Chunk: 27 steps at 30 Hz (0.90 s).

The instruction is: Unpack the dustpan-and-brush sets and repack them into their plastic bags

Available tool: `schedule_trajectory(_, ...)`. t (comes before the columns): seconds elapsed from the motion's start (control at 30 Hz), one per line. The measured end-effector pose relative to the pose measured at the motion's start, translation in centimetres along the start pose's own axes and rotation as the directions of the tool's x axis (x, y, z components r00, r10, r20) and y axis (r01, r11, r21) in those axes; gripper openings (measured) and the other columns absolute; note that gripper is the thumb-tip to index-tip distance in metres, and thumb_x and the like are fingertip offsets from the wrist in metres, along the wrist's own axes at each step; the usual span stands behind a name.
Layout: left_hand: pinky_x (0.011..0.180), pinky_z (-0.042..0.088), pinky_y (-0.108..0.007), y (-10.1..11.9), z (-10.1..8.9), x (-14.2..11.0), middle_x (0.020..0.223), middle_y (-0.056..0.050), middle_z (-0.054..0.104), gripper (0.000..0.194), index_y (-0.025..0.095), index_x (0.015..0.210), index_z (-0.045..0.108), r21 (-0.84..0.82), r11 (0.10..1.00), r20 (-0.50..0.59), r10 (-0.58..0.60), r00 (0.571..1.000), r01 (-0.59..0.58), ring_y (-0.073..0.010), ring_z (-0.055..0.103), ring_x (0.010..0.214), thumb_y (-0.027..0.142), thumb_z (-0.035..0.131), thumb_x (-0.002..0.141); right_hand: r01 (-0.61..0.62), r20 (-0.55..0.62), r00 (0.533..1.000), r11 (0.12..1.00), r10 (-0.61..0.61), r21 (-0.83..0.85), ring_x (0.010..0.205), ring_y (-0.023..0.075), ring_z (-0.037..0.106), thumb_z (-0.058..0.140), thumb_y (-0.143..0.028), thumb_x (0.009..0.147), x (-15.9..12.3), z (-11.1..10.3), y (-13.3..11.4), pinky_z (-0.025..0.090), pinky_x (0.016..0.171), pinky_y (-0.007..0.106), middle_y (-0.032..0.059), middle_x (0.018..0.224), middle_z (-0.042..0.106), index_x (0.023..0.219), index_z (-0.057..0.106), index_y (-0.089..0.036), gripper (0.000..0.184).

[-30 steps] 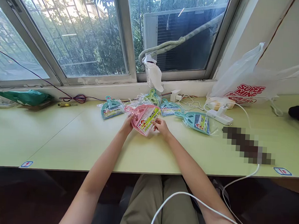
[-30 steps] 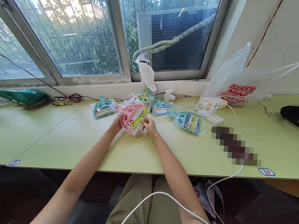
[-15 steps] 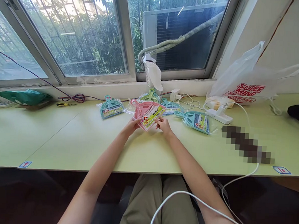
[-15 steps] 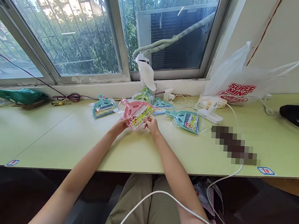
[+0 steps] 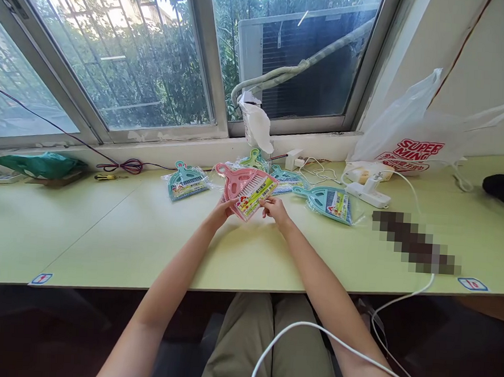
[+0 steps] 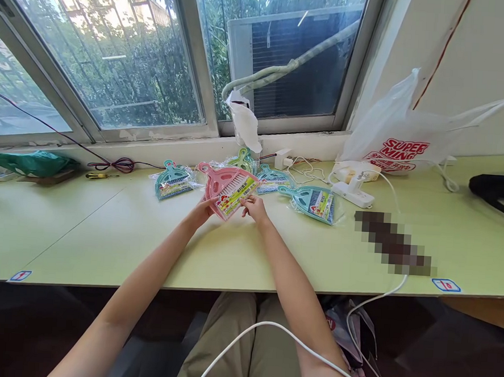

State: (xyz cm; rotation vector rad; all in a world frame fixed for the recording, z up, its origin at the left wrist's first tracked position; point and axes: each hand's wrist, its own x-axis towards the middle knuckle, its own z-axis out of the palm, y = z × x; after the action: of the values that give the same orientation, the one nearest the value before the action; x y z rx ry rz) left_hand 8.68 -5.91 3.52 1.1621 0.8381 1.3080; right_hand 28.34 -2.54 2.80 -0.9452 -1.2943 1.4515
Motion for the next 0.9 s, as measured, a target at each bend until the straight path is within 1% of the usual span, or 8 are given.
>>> schedule_trajectory(0.13, 0.085, 0.056, -0.035, -0.2, 0.2, 0.1, 0.124, -0.008, 0.065, 0.065, 0.027, 0.136, 0.05, 0.005, 1.0, -0.043, -0.005, 0.999, 0.005, -0.0271, 0.064, 0.11, 0.037, 0.072, 0.076, 0.041, -0.018, 0.999, 0.999, -0.04, 0.031, 0.035, 0.0055, 0.048, 0.076, -0.042, 0.065, -0.2, 0.4, 0.0, 0.035, 0.035, 0.021, 0.0002, 0.069, 0.067, 0.081, 0.061, -0.016, 0.034)
schedule_trajectory(0.23, 0.085, 0.056, -0.035, -0.6, 0.0, 0.4, 0.12, -0.01, 0.067, 0.067, 0.023, 0.133, 0.054, 0.024, 0.999, -0.066, -0.024, 0.998, 0.026, -0.0272, 0.066, 0.106, 0.031, 0.077, 0.07, 0.051, -0.043, 0.998, 0.998, -0.049, 0.047, 0.038, 0.0069, 0.049, 0.076, -0.041, 0.064, -0.2, 0.6, 0.2, 0.039, 0.036, 0.022, 0.0, 0.067, 0.066, 0.079, 0.061, -0.017, 0.032)
schedule_trajectory(0.4, 0.081, 0.057, -0.033, -1.2, -0.8, 0.8, 0.12, -0.011, 0.067, 0.067, 0.021, 0.128, 0.057, 0.054, 0.996, -0.078, -0.062, 0.995, 0.066, -0.027, 0.067, 0.104, 0.027, 0.081, 0.066, 0.066, -0.063, 0.996, 0.994, -0.061, 0.082, 0.048, 0.0107, 0.056, 0.074, -0.039, 0.062, -0.1, 1.0, 0.6, 0.033, 0.037, 0.022, 0.0018, 0.071, 0.067, 0.079, 0.062, -0.018, 0.029)
schedule_trajectory(0.53, 0.085, 0.056, -0.034, -1.0, -1.2, 0.8, 0.12, -0.01, 0.067, 0.066, 0.02, 0.126, 0.06, 0.024, 0.998, -0.059, -0.061, 0.996, 0.063, -0.0278, 0.065, 0.108, 0.024, 0.082, 0.064, 0.156, -0.11, 0.983, 0.981, -0.144, 0.111, 0.054, 0.0103, 0.058, 0.072, -0.035, 0.06, 0.1, 1.1, 0.8, 0.031, 0.042, 0.021, -0.0014, 0.077, 0.066, 0.085, 0.059, -0.021, 0.031)
schedule_trajectory(0.6, 0.089, 0.054, -0.035, -0.8, -1.1, 0.6, 0.12, -0.01, 0.067, 0.065, 0.02, 0.125, 0.06, 0.021, 0.997, -0.035, -0.072, 0.997, 0.073, -0.0277, 0.065, 0.108, 0.023, 0.082, 0.064, 0.193, -0.153, 0.973, 0.97, -0.17, 0.149, 0.061, 0.0112, 0.059, 0.073, -0.032, 0.058, 0.2, 1.0, 0.7, 0.037, 0.047, 0.021, -0.0019, 0.079, 0.067, 0.085, 0.059, -0.022, 0.033)
schedule_trajectory(0.7, 0.093, 0.053, -0.037, -0.7, -0.8, 0.4, 0.121, -0.01, 0.067, 0.068, 0.022, 0.128, 0.059, 0.017, 0.998, -0.006, -0.068, 0.998, 0.068, -0.0283, 0.064, 0.109, 0.022, 0.082, 0.064, 0.188, -0.184, 0.972, 0.959, -0.15, 0.214, 0.073, 0.0141, 0.061, 0.073, -0.033, 0.058, 0.4, 0.6, 0.5, 0.046, 0.058, 0.024, -0.0002, 0.082, 0.068, 0.08, 0.06, -0.021, 0.029)
schedule_trajectory(0.83, 0.094, 0.052, -0.038, -0.8, -0.7, 0.4, 0.12, -0.011, 0.067, 0.073, 0.021, 0.13, 0.057, -0.013, 0.999, -0.01, -0.042, 0.999, 0.042, -0.0291, 0.063, 0.111, 0.02, 0.083, 0.062, 0.198, -0.143, 0.977, 0.913, -0.156, 0.356, 0.089, 0.0172, 0.064, 0.074, -0.029, 0.06, 0.4, 0.7, 0.4, 0.053, 0.079, 0.029, -0.0001, 0.09, 0.071, 0.084, 0.063, -0.021, 0.028)
schedule_trajectory(0.9, 0.092, 0.053, -0.038, -0.9, -0.8, 0.5, 0.12, -0.011, 0.067, 0.075, 0.022, 0.131, 0.056, -0.009, 0.999, -0.017, -0.042, 0.999, 0.042, -0.0288, 0.064, 0.109, 0.02, 0.083, 0.061, 0.162, -0.095, 0.986, 0.877, -0.134, 0.453, 0.093, 0.0165, 0.066, 0.076, -0.027, 0.061, 0.3, 0.9, 0.4, 0.054, 0.084, 0.029, -0.0016, 0.094, 0.072, 0.09, 0.062, -0.023, 0.032)
